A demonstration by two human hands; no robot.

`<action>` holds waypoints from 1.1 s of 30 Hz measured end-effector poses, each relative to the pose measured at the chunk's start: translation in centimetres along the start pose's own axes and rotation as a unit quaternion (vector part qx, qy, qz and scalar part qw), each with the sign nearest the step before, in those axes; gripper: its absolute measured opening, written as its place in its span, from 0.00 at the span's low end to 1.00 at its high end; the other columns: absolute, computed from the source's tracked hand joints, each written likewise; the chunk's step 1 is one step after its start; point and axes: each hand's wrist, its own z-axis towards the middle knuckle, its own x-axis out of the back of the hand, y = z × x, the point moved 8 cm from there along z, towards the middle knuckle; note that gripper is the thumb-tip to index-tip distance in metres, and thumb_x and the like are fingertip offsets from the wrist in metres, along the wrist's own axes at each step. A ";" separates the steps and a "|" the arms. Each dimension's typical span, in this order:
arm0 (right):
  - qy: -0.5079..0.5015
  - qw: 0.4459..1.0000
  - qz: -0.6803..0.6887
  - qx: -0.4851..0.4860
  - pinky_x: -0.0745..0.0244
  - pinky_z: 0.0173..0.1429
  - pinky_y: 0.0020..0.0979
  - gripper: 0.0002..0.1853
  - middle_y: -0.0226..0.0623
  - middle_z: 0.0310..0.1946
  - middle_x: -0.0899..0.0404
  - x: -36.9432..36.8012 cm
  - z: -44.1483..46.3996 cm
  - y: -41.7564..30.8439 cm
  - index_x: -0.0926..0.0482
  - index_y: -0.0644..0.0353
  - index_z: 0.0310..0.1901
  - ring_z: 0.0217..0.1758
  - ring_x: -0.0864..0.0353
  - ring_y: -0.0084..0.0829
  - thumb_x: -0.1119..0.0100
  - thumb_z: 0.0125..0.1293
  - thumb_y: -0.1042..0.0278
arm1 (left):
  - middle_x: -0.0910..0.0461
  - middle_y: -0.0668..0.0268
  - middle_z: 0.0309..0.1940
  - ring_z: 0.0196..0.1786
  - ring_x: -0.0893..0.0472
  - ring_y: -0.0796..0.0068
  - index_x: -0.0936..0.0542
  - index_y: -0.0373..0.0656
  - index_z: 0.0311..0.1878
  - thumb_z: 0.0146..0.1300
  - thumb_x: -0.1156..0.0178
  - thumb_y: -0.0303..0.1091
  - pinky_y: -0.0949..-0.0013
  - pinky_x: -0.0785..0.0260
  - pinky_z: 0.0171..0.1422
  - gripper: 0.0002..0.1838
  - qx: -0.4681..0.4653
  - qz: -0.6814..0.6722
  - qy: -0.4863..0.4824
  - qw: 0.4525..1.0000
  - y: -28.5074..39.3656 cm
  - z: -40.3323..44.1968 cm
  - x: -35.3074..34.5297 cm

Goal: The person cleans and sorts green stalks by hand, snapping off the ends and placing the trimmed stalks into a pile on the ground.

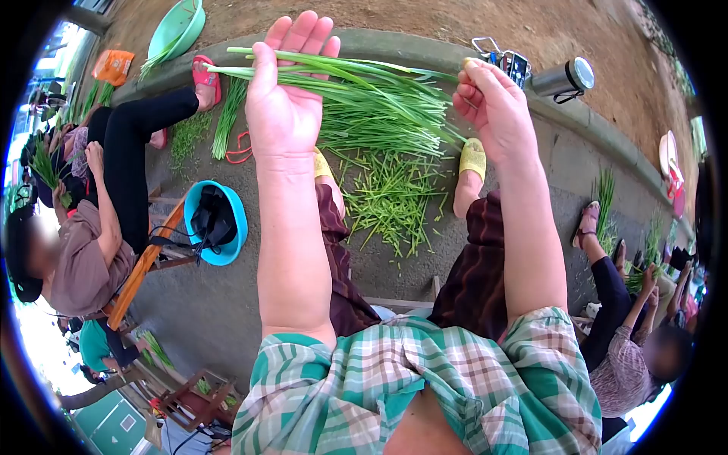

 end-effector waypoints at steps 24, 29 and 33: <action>-0.200 0.942 -0.268 0.014 0.29 0.38 0.19 0.18 0.25 0.31 0.18 -6.8 -3.9 1.3 0.15 0.63 0.45 0.34 0.25 0.13 0.30 0.62 0.56 | 0.26 0.46 0.60 0.64 0.26 0.51 0.35 0.35 0.66 0.78 0.62 0.47 0.52 0.33 0.69 0.26 0.055 0.169 -0.103 0.979 -2.5 -1.7 -4.4; -0.197 0.945 -0.260 -0.001 0.32 0.36 0.18 0.15 0.23 0.29 0.20 -6.3 -3.4 1.5 0.16 0.64 0.41 0.32 0.27 0.12 0.31 0.63 0.59 | 0.25 0.47 0.58 0.62 0.24 0.52 0.34 0.35 0.66 0.78 0.61 0.47 0.52 0.31 0.67 0.26 0.066 0.174 -0.105 0.977 -2.9 -2.0 -4.5; -0.199 0.949 -0.244 0.009 0.33 0.35 0.18 0.12 0.22 0.29 0.21 -6.0 -3.2 1.7 0.17 0.64 0.40 0.32 0.28 0.12 0.33 0.65 0.61 | 0.24 0.47 0.57 0.61 0.24 0.51 0.33 0.35 0.65 0.78 0.61 0.46 0.51 0.31 0.67 0.25 0.059 0.173 -0.117 0.976 -2.8 -1.8 -4.0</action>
